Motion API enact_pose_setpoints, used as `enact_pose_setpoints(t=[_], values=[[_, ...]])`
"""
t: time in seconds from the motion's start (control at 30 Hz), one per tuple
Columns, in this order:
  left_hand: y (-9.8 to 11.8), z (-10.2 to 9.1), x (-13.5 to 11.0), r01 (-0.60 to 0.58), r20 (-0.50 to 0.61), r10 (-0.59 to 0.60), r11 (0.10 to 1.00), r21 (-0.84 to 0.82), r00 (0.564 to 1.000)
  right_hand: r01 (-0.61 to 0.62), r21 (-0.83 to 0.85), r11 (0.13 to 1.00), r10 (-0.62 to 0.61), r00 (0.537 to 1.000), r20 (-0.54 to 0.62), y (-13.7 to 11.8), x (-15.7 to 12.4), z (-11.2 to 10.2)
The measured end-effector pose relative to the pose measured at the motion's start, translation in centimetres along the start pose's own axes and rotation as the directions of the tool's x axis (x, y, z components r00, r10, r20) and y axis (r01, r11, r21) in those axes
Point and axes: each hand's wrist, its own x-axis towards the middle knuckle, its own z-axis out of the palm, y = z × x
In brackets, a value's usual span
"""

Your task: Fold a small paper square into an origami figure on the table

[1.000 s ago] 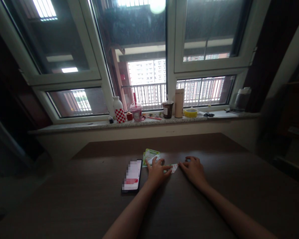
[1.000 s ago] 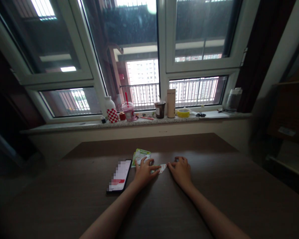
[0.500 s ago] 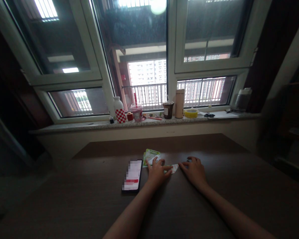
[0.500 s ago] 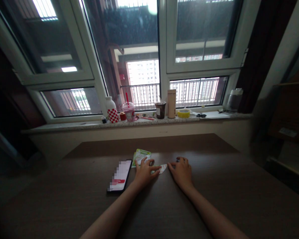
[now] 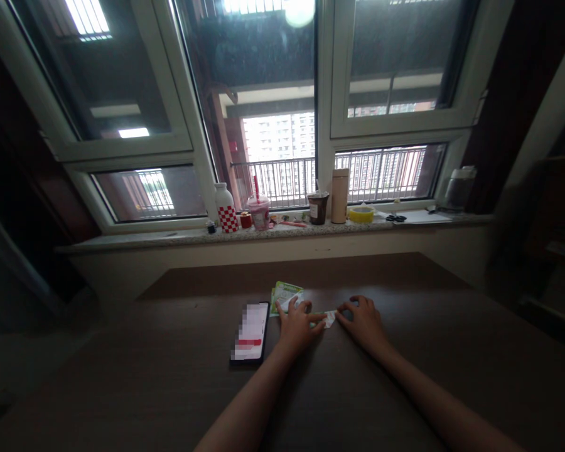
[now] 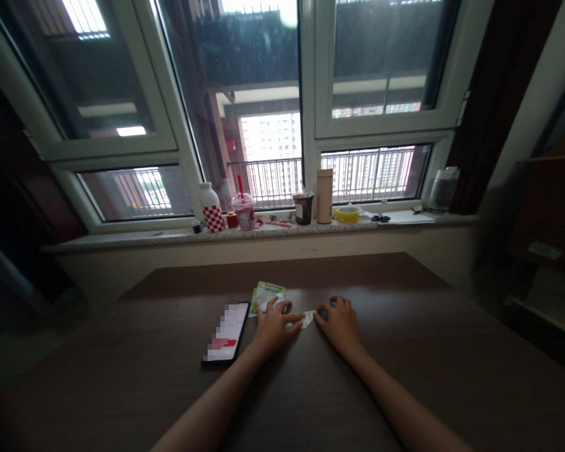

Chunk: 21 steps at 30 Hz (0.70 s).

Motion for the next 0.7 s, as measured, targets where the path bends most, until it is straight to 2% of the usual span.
enact_pose_setpoints(t=[0.3,0.7], values=[[0.23,-0.22,-0.10,0.018,0.015,-0.018,1.000,0.013,1.000,-0.031,-0.091,0.995,0.033,0.999,0.019,-0.68,0.26,-0.04],[-0.04,0.14,-0.01,-0.002,-0.010,0.002,1.000,0.010,1.000,-0.040,-0.018,0.999,0.041,0.997,0.066,-0.56,-0.14,-0.04]])
